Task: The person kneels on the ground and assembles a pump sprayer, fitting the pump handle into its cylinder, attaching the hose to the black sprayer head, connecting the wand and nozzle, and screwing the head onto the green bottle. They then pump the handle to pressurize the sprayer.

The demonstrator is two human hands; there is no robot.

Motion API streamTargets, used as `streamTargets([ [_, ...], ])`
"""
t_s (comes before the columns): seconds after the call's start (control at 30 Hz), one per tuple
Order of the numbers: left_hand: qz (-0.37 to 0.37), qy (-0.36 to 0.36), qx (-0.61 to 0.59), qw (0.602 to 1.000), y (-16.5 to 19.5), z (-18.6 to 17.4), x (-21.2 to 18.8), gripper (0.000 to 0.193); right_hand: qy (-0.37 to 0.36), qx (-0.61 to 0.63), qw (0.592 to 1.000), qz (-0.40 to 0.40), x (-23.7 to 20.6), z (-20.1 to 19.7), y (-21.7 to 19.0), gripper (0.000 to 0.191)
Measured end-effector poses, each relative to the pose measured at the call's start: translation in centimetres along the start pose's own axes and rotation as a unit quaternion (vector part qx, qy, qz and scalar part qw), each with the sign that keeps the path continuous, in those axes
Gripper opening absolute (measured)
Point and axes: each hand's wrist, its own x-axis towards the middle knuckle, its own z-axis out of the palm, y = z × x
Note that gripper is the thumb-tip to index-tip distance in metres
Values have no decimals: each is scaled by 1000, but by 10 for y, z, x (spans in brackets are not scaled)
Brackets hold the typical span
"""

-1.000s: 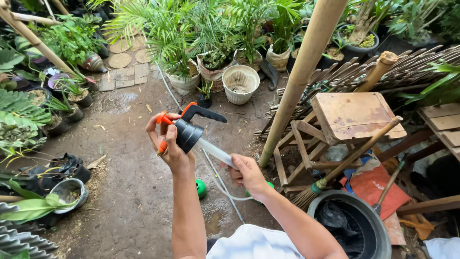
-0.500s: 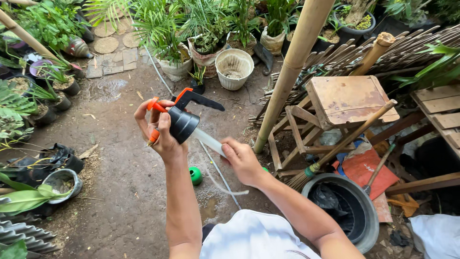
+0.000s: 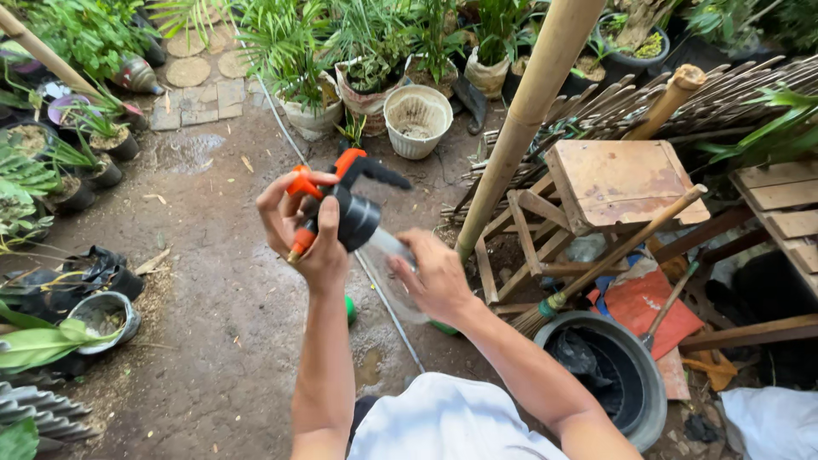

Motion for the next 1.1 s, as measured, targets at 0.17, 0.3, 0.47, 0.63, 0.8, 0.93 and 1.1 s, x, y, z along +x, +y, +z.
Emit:
streamTargets([
  [0.17,-53,-96,-71,991,-11,-2,7,46,-93,191,972,96,-7,10,14,47],
  [0.3,-140,-67,-245,957,-15,-8,9,44,-161,373,890,209,-3,5,33,52],
  [0.47,-5,-13,76,997,-27,5,-3,40,-13,-95,995,-39,10,6,26,36],
  [0.63,-46,-94,4,994,-28,4,-12,41,-54,122,975,179,4,19,16,26],
  [0.8,-122,-152,-156,968,-31,0,-4,50,-157,422,848,280,-2,11,22,42],
  [0.93,-182,-194,-318,910,-36,-2,-5,54,-277,556,735,271,-9,2,14,51],
  [1.1,-194,-205,-500,818,-45,7,-22,48,-379,633,608,293,-12,-1,2,57],
])
